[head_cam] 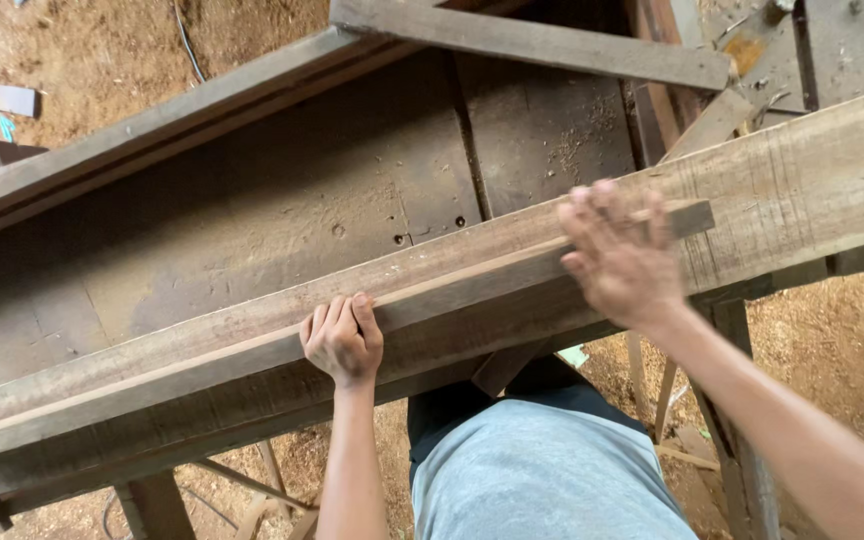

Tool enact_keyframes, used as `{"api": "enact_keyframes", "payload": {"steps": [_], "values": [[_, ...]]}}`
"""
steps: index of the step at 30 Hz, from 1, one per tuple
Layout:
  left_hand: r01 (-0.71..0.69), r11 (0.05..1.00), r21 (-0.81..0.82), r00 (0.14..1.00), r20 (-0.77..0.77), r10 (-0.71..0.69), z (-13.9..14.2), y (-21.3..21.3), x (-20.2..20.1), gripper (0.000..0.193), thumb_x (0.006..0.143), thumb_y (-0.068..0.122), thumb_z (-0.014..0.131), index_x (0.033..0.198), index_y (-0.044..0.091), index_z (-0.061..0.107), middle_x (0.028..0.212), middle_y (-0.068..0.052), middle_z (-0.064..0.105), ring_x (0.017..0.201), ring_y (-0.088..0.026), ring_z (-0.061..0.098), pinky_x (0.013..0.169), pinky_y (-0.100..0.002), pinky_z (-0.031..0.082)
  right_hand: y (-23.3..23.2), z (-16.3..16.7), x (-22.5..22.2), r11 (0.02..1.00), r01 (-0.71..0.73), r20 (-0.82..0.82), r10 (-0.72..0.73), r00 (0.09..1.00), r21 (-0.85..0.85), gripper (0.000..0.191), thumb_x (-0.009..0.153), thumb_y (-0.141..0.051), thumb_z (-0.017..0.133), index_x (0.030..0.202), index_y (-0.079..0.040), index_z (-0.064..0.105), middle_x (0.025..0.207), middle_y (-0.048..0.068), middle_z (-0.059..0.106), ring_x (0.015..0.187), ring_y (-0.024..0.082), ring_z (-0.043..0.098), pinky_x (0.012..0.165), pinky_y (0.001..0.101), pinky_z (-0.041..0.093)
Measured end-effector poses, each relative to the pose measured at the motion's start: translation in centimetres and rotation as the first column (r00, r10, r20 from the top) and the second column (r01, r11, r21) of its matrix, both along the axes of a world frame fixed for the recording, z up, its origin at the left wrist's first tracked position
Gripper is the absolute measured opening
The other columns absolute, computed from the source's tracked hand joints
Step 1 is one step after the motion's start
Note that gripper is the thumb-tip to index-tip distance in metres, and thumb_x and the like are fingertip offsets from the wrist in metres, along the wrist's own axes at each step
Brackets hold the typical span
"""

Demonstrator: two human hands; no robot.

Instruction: The person sands the surface and edges of a wooden plank using a small sanding block, repeatedly moving the block along the length of the wood.

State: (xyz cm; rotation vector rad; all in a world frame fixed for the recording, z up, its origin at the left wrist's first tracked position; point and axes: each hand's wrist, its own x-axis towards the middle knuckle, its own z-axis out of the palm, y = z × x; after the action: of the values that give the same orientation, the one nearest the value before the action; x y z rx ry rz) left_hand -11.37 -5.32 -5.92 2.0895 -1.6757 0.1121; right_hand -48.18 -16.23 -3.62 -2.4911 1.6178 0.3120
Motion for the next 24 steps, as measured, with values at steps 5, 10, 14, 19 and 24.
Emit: {"api": "enact_keyframes", "payload": {"steps": [5,10,14,19,24], "values": [[0.069,0.996,0.065,0.997,-0.022,-0.067,2.3,-1.0,-0.8,0.039,0.103,0.045,0.058,0.09,0.013,0.075,0.099,-0.005,0.077,0.097,-0.024,0.069,0.098,-0.046,0.042,-1.0,0.8,-2.5,0.979,0.155,0.291,-0.113,0.95,-0.128,0.061,0.115,-0.052,0.02,0.16,-0.017,0.043,0.173,0.002,0.031,0.163,0.02,0.006,0.128,0.0559,-0.003],[0.341,0.939,-0.036,0.918,0.229,-0.324,5.1,-2.2,-7.6,0.083,0.06,0.074,0.064,0.115,0.012,0.07,0.115,-0.005,0.071,0.11,-0.024,0.067,0.107,-0.051,0.032,0.3,-0.7,1.3,0.951,-0.037,0.034,0.05,0.998,-0.307,0.065,0.11,-0.056,0.018,0.147,-0.02,0.057,0.17,-0.004,0.042,0.162,0.019,0.007,0.127,0.0554,-0.007],[0.39,0.864,0.319,0.921,-0.133,-0.367,4.1,-4.3,-9.0,0.061,0.072,0.056,0.089,0.104,0.008,0.07,0.101,-0.007,0.072,0.097,-0.024,0.068,0.092,-0.042,0.049,0.1,-0.9,0.6,0.97,0.038,0.304,0.038,0.952,-0.24,0.065,0.11,-0.054,0.021,0.134,-0.014,0.067,0.156,0.001,0.053,0.16,0.021,0.017,0.128,0.0582,-0.003],[0.42,0.884,0.205,0.907,-0.115,-0.404,3.1,-1.6,-8.2,0.052,0.065,0.047,0.091,0.096,0.011,0.07,0.09,-0.005,0.069,0.086,-0.025,0.067,0.078,-0.042,0.05,1.0,-0.3,-3.5,0.919,0.084,0.276,0.027,0.961,-0.386,0.059,0.114,-0.047,0.026,0.13,-0.011,0.07,0.146,0.009,0.065,0.154,0.027,0.045,0.135,0.0548,0.004],[0.421,0.872,0.252,0.907,-0.095,-0.41,3.5,-0.4,-7.8,0.052,0.057,0.036,0.093,0.099,0.013,0.072,0.091,-0.003,0.07,0.087,-0.023,0.067,0.078,-0.039,0.049,2.8,-0.8,-3.6,0.932,0.133,0.353,-0.006,0.935,-0.338,0.052,0.115,-0.043,0.031,0.127,-0.011,0.071,0.132,0.006,0.073,0.143,0.027,0.056,0.133,0.0538,0.014]]}}
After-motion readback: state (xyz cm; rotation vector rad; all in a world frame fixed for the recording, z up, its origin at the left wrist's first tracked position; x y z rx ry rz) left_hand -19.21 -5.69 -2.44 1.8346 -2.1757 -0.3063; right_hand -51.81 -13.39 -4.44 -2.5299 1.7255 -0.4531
